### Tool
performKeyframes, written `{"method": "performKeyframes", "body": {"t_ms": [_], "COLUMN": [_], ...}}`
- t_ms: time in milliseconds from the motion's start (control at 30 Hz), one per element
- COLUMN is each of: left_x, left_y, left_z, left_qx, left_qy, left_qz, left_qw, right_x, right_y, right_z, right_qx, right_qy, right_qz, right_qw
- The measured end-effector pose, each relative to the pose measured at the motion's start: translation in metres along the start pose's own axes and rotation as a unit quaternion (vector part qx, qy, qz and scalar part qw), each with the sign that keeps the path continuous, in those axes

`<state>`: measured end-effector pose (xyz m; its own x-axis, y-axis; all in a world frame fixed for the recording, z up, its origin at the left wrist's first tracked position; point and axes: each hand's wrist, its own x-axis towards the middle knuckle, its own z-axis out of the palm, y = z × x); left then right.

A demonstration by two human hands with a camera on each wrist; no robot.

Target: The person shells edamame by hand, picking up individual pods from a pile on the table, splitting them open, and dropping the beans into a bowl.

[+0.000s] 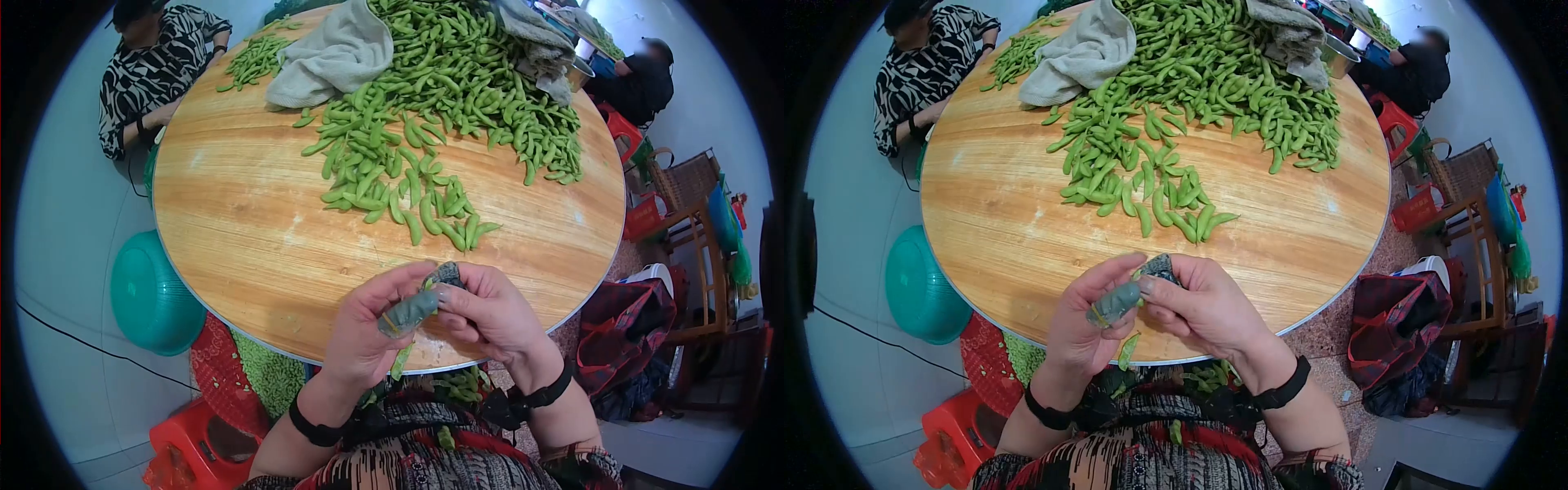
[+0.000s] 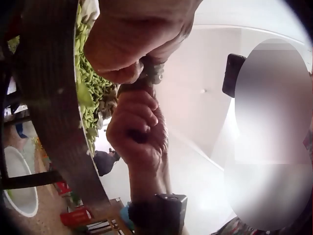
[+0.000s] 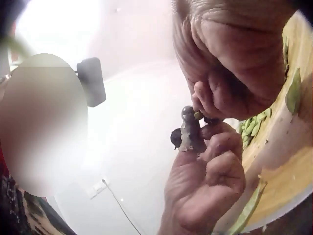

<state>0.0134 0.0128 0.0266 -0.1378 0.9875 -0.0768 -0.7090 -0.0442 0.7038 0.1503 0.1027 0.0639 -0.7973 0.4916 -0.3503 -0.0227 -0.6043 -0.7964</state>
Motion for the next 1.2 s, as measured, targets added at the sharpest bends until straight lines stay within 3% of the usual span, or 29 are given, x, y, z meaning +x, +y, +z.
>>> {"method": "performKeyframes", "body": {"t_ms": [67, 133, 200, 267, 333, 400, 700, 867, 1133, 1200], "left_x": [0.002, 0.002, -0.002, -0.005, -0.006, -0.007, -0.013, -0.014, -0.016, -0.016], "left_y": [-0.001, -0.014, -0.02, -0.021, -0.022, -0.02, -0.022, -0.022, -0.032, -0.035], "left_z": [-0.005, -0.011, -0.008, 0.004, 0.002, 0.002, 0.006, 0.012, 0.008, 0.009], "left_qx": [-0.118, -0.076, -0.036, -0.085, -0.066, -0.046, 0.019, 0.07, 0.011, 0.025], "left_qy": [-0.016, -0.043, -0.072, 0.0, 0.021, 0.046, 0.081, 0.104, 0.095, 0.097], "left_qz": [-0.08, -0.033, 0.013, 0.008, 0.012, 0.015, 0.056, 0.051, 0.088, 0.104], "left_qw": [0.99, 0.996, 0.997, 0.996, 0.998, 0.998, 0.995, 0.991, 0.992, 0.989], "right_x": [-0.003, -0.009, -0.012, -0.014, -0.016, -0.022, -0.032, -0.034, -0.032, -0.032], "right_y": [0.004, 0.01, 0.014, 0.023, 0.025, 0.025, 0.026, 0.027, 0.031, 0.03], "right_z": [-0.009, -0.013, -0.009, -0.013, -0.011, -0.006, -0.01, -0.013, -0.01, -0.009], "right_qx": [0.067, 0.131, 0.112, 0.023, 0.002, -0.101, -0.203, -0.176, -0.159, -0.246], "right_qy": [0.006, -0.026, -0.035, -0.035, -0.034, 0.003, -0.004, -0.004, -0.005, 0.023], "right_qz": [0.023, 0.069, 0.045, -0.013, -0.022, -0.093, -0.078, -0.074, -0.068, -0.088], "right_qw": [0.997, 0.989, 0.992, 0.999, 0.999, 0.991, 0.976, 0.982, 0.985, 0.965]}}
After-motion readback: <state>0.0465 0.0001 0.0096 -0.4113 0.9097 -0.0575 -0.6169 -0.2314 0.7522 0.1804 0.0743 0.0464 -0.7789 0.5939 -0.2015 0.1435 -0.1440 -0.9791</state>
